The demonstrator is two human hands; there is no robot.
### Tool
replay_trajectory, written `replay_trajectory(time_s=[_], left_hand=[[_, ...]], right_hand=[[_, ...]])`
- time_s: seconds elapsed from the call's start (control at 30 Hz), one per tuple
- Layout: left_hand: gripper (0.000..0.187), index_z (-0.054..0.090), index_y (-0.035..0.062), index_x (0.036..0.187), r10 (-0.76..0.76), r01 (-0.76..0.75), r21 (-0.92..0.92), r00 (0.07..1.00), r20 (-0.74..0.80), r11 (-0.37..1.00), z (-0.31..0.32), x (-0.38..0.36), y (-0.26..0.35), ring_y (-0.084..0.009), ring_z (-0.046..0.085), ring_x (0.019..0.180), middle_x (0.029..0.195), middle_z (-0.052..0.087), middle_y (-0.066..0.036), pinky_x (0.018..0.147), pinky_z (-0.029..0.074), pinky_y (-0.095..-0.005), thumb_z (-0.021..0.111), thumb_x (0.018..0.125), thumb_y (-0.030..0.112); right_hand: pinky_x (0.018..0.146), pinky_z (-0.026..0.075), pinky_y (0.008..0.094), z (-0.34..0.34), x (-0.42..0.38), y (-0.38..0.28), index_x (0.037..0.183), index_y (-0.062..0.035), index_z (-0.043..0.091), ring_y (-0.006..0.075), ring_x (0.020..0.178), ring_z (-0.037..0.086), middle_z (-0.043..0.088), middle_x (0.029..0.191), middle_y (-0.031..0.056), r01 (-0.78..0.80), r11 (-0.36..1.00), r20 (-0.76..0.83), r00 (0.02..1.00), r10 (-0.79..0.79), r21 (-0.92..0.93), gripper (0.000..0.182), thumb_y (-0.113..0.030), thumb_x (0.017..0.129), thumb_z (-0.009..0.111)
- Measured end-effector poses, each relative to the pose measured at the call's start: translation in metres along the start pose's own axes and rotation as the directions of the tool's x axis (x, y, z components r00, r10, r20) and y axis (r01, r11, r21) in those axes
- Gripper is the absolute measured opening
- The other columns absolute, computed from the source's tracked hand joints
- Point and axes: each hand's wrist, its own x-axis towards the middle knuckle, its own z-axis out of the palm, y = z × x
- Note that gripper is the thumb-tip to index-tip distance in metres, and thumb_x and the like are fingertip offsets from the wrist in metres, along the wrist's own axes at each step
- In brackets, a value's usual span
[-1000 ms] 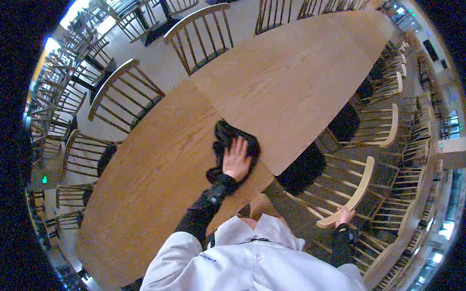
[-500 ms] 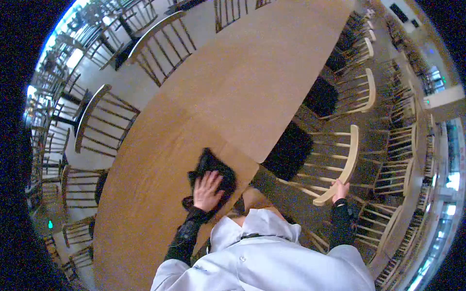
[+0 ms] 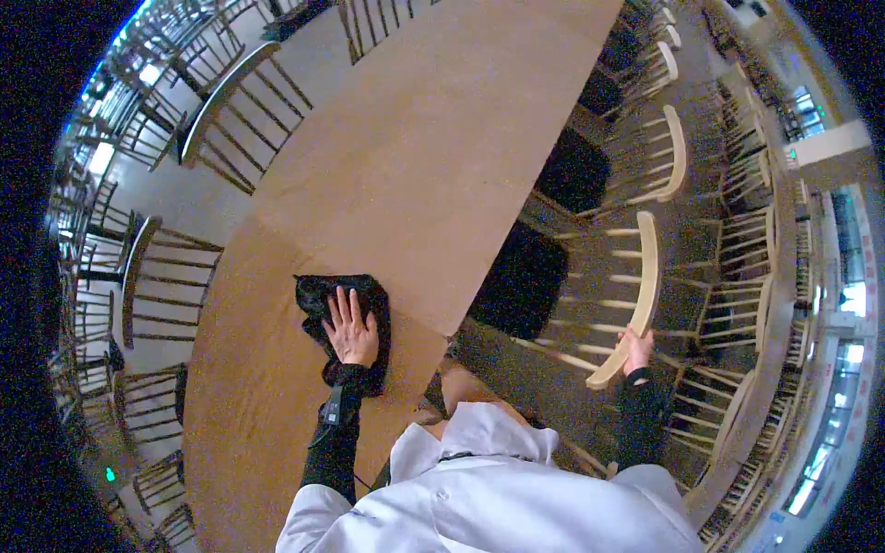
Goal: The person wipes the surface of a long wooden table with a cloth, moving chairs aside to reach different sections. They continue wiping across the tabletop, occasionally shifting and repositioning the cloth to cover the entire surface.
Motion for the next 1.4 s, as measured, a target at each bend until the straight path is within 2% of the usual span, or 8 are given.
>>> replay_trajectory(time_s=[0.07,0.3,0.7,1.0,1.03,1.13,1.23,1.4], left_hand=[[0.063,0.032,0.0145,0.152,-0.015,0.014,0.027,0.999,0.035,1.0,0.001,0.003,0.001,-0.0328,0.017,0.149,0.163,0.016,-0.007,0.111,0.025,-0.0629,0.048,0.095,0.038],[0.064,0.032,0.0142,0.152,-0.003,0.003,0.032,1.0,-0.001,0.999,0.006,0.003,-0.008,-0.0331,0.019,0.148,0.163,0.018,-0.008,0.111,0.024,-0.0632,0.049,0.095,0.037],[0.064,0.029,0.0132,0.153,0.022,-0.021,0.043,0.999,-0.029,0.999,0.014,0.007,-0.008,-0.0323,0.019,0.148,0.163,0.017,-0.008,0.112,0.024,-0.0624,0.047,0.096,0.038],[0.064,0.032,0.0115,0.151,0.022,-0.02,0.055,0.999,-0.031,0.998,0.013,0.007,-0.008,-0.0341,0.02,0.148,0.162,0.018,-0.009,0.112,0.025,-0.0614,0.049,0.095,0.036],[0.064,0.033,0.0104,0.151,0.089,-0.089,0.024,0.996,-0.02,0.996,0.013,0.004,-0.005,-0.035,0.02,0.148,0.162,0.02,-0.009,0.112,0.025,-0.0614,0.05,0.095,0.036],[0.067,0.037,0.0077,0.148,0.279,-0.277,-0.063,0.959,0.041,0.959,0.002,-0.004,0.022,-0.0367,0.024,0.146,0.16,0.025,-0.01,0.112,0.025,-0.061,0.058,0.09,0.033],[0.066,0.04,0.0112,0.147,0.481,-0.469,-0.133,0.874,0.073,0.873,0.015,-0.016,0.061,-0.0337,0.028,0.145,0.159,0.028,-0.009,0.11,0.028,-0.0599,0.06,0.088,0.035],[0.062,0.041,0.0141,0.147,0.715,-0.689,-0.254,0.699,0.017,0.679,0.008,0.03,0.119,-0.0293,0.031,0.144,0.157,0.032,-0.007,0.112,0.027,-0.0568,0.056,0.091,0.036]], right_hand=[[0.051,0.052,0.0349,-0.005,0.02,-0.009,0.114,-0.0075,0.048,0.0172,0.066,0.062,0.061,0.083,0.0052,0.061,0.993,0.012,0.998,-0.06,-0.098,0.031,-0.01,0.09,0.067],[0.056,0.054,0.0356,-0.032,0.018,0.006,0.117,-0.006,0.047,0.0199,0.069,0.064,0.062,0.09,0.0066,0.107,0.992,0.083,0.991,-0.102,-0.064,0.034,-0.005,0.089,0.065],[0.063,0.056,0.0377,-0.121,-0.026,0.061,0.116,-0.0061,0.045,0.023,0.073,0.064,0.06,0.1,0.0096,-0.016,0.999,-0.013,1.0,0.015,-0.048,0.037,0.003,0.084,0.062],[0.064,0.055,0.0408,-0.12,-0.039,0.065,0.117,-0.0069,0.049,0.0249,0.075,0.064,0.061,0.105,0.0107,-0.021,0.998,-0.09,0.996,0.016,-0.061,0.039,0.002,0.08,0.059],[0.052,0.055,0.0376,-0.126,-0.031,0.074,0.12,-0.0085,0.043,0.023,0.069,0.064,0.059,0.097,0.0091,-0.003,0.999,-0.085,0.996,0.0,-0.037,0.044,0.002,0.082,0.06],[0.049,0.053,0.036,-0.134,-0.024,0.079,0.118,-0.0089,0.044,0.0225,0.069,0.063,0.058,0.097,0.009,-0.051,0.999,-0.117,0.992,0.05,-0.006,0.041,0.002,0.081,0.059],[0.06,0.054,0.0367,-0.115,-0.05,0.052,0.112,-0.0052,0.05,0.0224,0.074,0.063,0.06,0.096,0.0086,-0.036,0.999,-0.118,0.992,0.034,-0.018,0.035,0.0,0.079,0.06],[0.058,0.053,0.036,-0.116,-0.042,0.05,0.115,-0.004,0.05,0.0222,0.07,0.062,0.058,0.095,0.0084,-0.069,0.986,-0.181,0.983,0.041,-0.153,0.037,0.0,0.08,0.058]])
